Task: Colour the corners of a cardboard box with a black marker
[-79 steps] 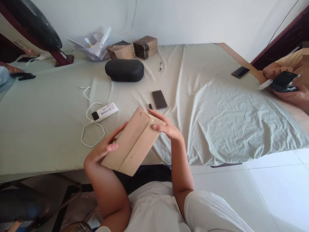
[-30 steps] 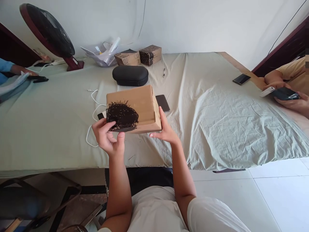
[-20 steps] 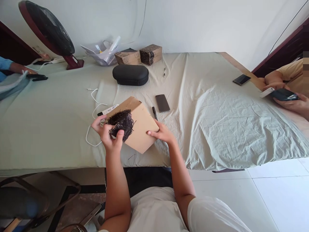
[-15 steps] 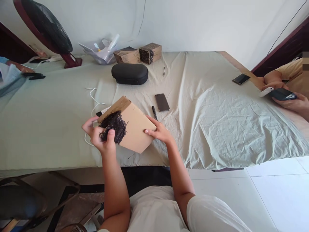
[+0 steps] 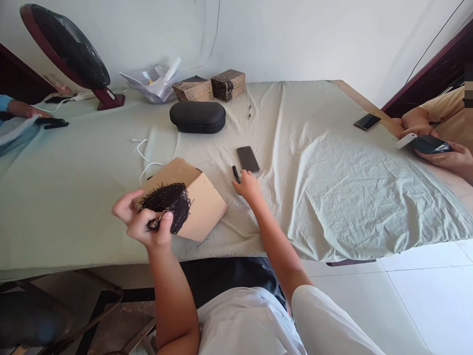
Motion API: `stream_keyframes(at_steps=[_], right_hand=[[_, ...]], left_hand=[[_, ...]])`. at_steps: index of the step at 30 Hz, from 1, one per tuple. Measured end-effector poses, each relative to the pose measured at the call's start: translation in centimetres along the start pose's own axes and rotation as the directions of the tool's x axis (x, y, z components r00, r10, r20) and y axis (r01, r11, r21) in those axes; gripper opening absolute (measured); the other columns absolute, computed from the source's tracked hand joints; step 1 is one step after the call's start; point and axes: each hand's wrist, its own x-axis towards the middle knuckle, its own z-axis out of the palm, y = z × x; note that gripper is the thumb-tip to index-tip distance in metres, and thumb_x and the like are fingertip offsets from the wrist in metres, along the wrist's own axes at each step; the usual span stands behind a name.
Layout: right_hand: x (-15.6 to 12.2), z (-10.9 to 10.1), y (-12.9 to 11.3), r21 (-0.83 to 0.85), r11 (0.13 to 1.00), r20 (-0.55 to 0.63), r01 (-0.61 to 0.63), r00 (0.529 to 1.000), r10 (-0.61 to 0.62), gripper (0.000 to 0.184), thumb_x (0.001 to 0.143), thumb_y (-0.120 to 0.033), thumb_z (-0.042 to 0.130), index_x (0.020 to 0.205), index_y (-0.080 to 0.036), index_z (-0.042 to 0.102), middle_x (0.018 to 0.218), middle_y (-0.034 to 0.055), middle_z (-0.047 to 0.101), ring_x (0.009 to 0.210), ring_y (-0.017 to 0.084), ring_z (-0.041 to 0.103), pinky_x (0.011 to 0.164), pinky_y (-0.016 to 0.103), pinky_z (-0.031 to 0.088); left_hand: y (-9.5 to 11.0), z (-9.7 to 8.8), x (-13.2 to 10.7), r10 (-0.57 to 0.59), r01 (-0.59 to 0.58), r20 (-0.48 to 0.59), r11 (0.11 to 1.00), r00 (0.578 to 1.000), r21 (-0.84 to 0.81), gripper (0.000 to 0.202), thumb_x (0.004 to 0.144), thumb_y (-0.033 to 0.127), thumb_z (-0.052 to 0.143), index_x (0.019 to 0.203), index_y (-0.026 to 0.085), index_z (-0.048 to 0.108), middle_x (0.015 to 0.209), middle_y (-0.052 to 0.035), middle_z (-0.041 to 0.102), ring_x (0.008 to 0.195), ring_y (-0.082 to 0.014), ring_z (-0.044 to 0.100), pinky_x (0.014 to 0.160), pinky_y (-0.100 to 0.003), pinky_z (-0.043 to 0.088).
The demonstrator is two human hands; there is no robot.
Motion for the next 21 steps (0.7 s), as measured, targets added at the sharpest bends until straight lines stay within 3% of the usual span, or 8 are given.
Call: stream_keyframes(at_steps=[3, 4, 7, 10, 14, 17, 21], right_hand=[[1.8, 1.3, -0.7, -0.086, 0.996, -0.009, -0.017, 1.000, 0.017, 0.030, 0.105, -0.026, 0.062, 0.131, -0.012, 0.064, 0.136, 0.0242, 0.066, 0.125, 0.039, 0.066, 0.101, 0.045, 0.052], [2.1, 1.7, -0.8, -0.100, 0.995, -0.017, -0.015, 1.000, 0.013, 0.026, 0.106, -0.024, 0.057, 0.128, -0.012, 0.065, 0.136, 0.0244, 0.067, 0.127, 0.039, 0.065, 0.101, 0.044, 0.052], [2.2, 2.2, -0.5, -0.103, 0.995, -0.036, 0.006, 0.999, -0.010, 0.025, 0.110, -0.025, 0.048, 0.124, -0.013, 0.064, 0.133, 0.0229, 0.069, 0.126, 0.036, 0.065, 0.098, 0.040, 0.051], [1.9, 2.1, 0.3, -0.071, 0.997, -0.049, 0.027, 0.998, -0.030, 0.028, 0.111, -0.027, 0.043, 0.127, -0.014, 0.062, 0.127, 0.0196, 0.073, 0.116, 0.033, 0.069, 0.091, 0.038, 0.051], [1.7, 1.5, 1.1, -0.021, 0.998, -0.062, 0.066, 0.996, -0.068, 0.033, 0.110, -0.025, 0.037, 0.131, -0.016, 0.060, 0.121, 0.0166, 0.075, 0.110, 0.031, 0.070, 0.084, 0.035, 0.050], [1.6, 1.3, 1.0, 0.005, 0.994, -0.057, 0.107, 0.993, -0.107, 0.036, 0.109, -0.023, 0.035, 0.133, -0.015, 0.060, 0.123, 0.0168, 0.075, 0.109, 0.031, 0.070, 0.084, 0.035, 0.050], [1.1, 1.4, 0.4, 0.015, 0.985, -0.027, 0.170, 0.985, -0.169, 0.037, 0.111, -0.024, 0.035, 0.133, -0.017, 0.063, 0.130, 0.0150, 0.074, 0.110, 0.029, 0.069, 0.086, 0.034, 0.050]], left_hand=[[0.4, 1.3, -0.2, 0.195, -0.195, -0.005, 0.981, 0.981, 0.016, 0.033, 0.078, 0.040, 0.079, 0.061, 0.022, 0.057, 0.127, -0.0121, 0.061, 0.120, -0.0373, 0.049, 0.102, -0.058, 0.044], [0.6, 1.8, -0.3, 0.212, -0.212, 0.013, 0.977, 0.977, 0.014, 0.031, 0.078, 0.039, 0.079, 0.063, 0.023, 0.058, 0.128, -0.0113, 0.062, 0.121, -0.0369, 0.049, 0.101, -0.057, 0.045], [0.9, 2.9, -0.5, 0.196, -0.196, 0.042, 0.981, 0.980, -0.008, 0.027, 0.078, 0.038, 0.080, 0.067, 0.023, 0.060, 0.131, -0.0106, 0.060, 0.122, -0.0363, 0.049, 0.103, -0.056, 0.047], [0.6, 2.8, -0.8, 0.161, -0.159, 0.058, 0.987, 0.985, -0.037, 0.029, 0.080, 0.041, 0.082, 0.071, 0.023, 0.061, 0.137, -0.0112, 0.054, 0.127, -0.0371, 0.049, 0.108, -0.058, 0.046], [-0.1, 1.2, -0.8, 0.114, -0.100, 0.230, 0.992, 0.967, -0.071, 0.042, 0.071, 0.055, 0.092, 0.080, 0.023, 0.066, 0.159, -0.0123, 0.036, 0.151, -0.0464, 0.037, 0.124, -0.068, 0.037], [-0.3, 0.3, -0.6, 0.061, -0.060, 0.325, 0.998, 0.944, -0.014, 0.040, 0.065, 0.043, 0.097, 0.083, 0.023, 0.067, 0.167, -0.0093, 0.028, 0.158, -0.0477, 0.030, 0.126, -0.067, 0.039], [-0.1, 0.3, -0.6, 0.083, -0.085, 0.288, 0.996, 0.954, -0.007, 0.033, 0.066, 0.031, 0.094, 0.081, 0.024, 0.066, 0.166, -0.0088, 0.031, 0.153, -0.0456, 0.038, 0.126, -0.068, 0.040]])
